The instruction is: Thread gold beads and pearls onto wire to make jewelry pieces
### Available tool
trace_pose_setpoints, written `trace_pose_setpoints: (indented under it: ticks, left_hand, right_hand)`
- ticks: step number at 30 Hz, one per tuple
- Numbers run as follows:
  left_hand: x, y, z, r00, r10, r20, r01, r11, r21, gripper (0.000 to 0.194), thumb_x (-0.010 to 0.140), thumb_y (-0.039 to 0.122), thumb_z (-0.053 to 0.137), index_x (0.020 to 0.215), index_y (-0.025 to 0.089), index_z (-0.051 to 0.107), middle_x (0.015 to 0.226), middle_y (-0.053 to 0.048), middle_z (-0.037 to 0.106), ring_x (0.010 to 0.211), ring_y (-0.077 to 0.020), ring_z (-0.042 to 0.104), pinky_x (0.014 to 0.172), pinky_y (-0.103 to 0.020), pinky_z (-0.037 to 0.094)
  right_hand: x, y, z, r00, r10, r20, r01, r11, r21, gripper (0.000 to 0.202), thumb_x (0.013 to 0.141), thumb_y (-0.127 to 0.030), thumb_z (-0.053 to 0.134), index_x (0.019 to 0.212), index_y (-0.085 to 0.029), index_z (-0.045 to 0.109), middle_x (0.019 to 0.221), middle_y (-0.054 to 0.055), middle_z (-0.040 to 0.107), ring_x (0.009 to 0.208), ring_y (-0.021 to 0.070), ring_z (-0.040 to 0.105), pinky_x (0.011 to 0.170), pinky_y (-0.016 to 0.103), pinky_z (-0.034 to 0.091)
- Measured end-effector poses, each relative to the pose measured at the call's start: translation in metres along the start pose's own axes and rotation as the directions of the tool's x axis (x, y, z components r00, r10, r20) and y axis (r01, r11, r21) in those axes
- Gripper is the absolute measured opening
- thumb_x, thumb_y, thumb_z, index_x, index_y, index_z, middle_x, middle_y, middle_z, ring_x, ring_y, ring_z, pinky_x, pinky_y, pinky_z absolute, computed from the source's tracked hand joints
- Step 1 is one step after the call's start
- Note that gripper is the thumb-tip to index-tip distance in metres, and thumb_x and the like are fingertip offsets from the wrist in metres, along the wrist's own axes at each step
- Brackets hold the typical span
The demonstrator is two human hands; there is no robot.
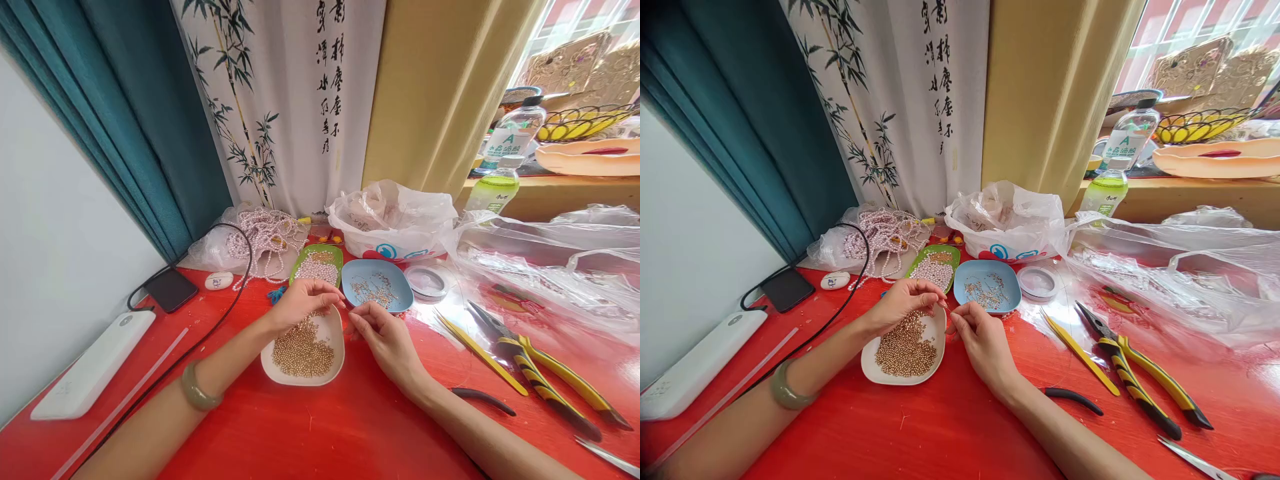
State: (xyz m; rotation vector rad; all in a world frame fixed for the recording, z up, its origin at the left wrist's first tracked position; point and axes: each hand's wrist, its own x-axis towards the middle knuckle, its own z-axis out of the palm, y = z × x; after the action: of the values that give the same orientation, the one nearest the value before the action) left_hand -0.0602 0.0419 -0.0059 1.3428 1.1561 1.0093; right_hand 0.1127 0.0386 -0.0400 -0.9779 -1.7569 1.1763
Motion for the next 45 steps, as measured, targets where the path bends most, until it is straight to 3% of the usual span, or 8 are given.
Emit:
trace_pose_setpoints:
  ticks: [7,12,18,24,29,34,39,45]
  left_hand:
    - [0.01,0.006,-0.035,0.979,0.146,-0.142,-0.09,0.936,0.34,0.017,0.07,0.028,0.062,0.08,0.015,0.065,0.081,-0.005,0.066,0.073,-0.0154,0.058,0.069,-0.029,0.045]
    - [0.016,-0.006,-0.054,0.969,0.205,-0.137,-0.091,0.815,0.572,0.014,0.072,0.018,0.055,0.079,0.017,0.068,0.085,-0.005,0.067,0.083,-0.0184,0.057,0.079,-0.033,0.043]
    - [0.02,-0.02,-0.058,0.972,0.209,-0.106,-0.059,0.658,0.751,0.011,0.067,0.016,0.06,0.071,0.02,0.07,0.076,-0.005,0.065,0.09,-0.0225,0.051,0.083,-0.035,0.038]
    - [0.027,-0.023,-0.055,0.98,0.151,-0.13,0.005,0.632,0.775,0.007,0.062,0.02,0.064,0.065,0.021,0.07,0.071,-0.005,0.064,0.087,-0.0253,0.052,0.076,-0.035,0.038]
    - [0.026,-0.019,-0.053,0.977,0.126,-0.172,0.035,0.701,0.712,0.003,0.059,0.019,0.065,0.057,0.02,0.067,0.067,-0.006,0.061,0.089,-0.0271,0.051,0.078,-0.037,0.037]
    - [0.021,-0.005,-0.041,0.975,0.093,-0.204,0.027,0.856,0.517,0.004,0.064,0.02,0.062,0.064,0.017,0.065,0.074,-0.006,0.063,0.09,-0.0244,0.054,0.081,-0.036,0.038]
    - [0.014,0.005,-0.017,0.998,-0.035,-0.048,0.042,0.989,0.141,0.018,0.068,0.027,0.063,0.08,0.014,0.064,0.079,-0.006,0.068,0.076,-0.0166,0.061,0.071,-0.03,0.046]
    - [0.009,-0.002,-0.003,0.99,-0.138,0.023,0.14,0.979,-0.151,0.019,0.063,0.025,0.07,0.077,0.013,0.065,0.077,-0.006,0.068,0.07,-0.0125,0.061,0.065,-0.025,0.047]
  right_hand:
    - [0.001,-0.002,-0.004,1.0,0.004,-0.006,-0.003,0.997,0.08,0.019,0.084,-0.033,0.045,0.071,-0.02,0.051,0.066,0.0,0.061,0.058,0.012,0.056,0.057,0.023,0.045]
    - [0.003,-0.004,-0.005,1.0,0.024,0.003,-0.024,0.993,0.114,0.021,0.082,-0.035,0.047,0.069,-0.019,0.052,0.065,0.001,0.061,0.056,0.0115,0.055,0.056,0.023,0.045]
    - [0.003,-0.004,-0.005,0.999,0.038,0.005,-0.039,0.991,0.129,0.021,0.081,-0.036,0.049,0.069,-0.019,0.053,0.064,0.0,0.061,0.055,0.0112,0.054,0.056,0.023,0.044]
    - [0.004,-0.003,-0.005,0.999,0.046,-0.006,-0.045,0.991,0.128,0.02,0.08,-0.036,0.05,0.069,-0.019,0.053,0.063,0.0,0.061,0.055,0.0114,0.054,0.056,0.023,0.044]
    - [0.004,-0.005,-0.005,0.999,0.052,-0.011,-0.05,0.991,0.121,0.02,0.08,-0.036,0.051,0.069,-0.019,0.053,0.063,0.0,0.061,0.055,0.0114,0.054,0.056,0.023,0.044]
    - [0.003,-0.004,-0.004,0.998,0.063,-0.024,-0.06,0.991,0.118,0.021,0.08,-0.038,0.05,0.07,-0.019,0.052,0.062,0.0,0.062,0.056,0.0122,0.056,0.056,0.023,0.045]
    - [0.001,-0.006,-0.004,0.997,0.068,-0.042,-0.063,0.992,0.114,0.023,0.081,-0.039,0.049,0.07,-0.019,0.05,0.059,0.0,0.062,0.054,0.0126,0.058,0.054,0.023,0.046]
    - [-0.002,-0.008,-0.002,0.997,0.052,-0.054,-0.048,0.995,0.084,0.024,0.081,-0.039,0.048,0.068,-0.019,0.048,0.055,0.0,0.062,0.051,0.0123,0.056,0.052,0.024,0.045]
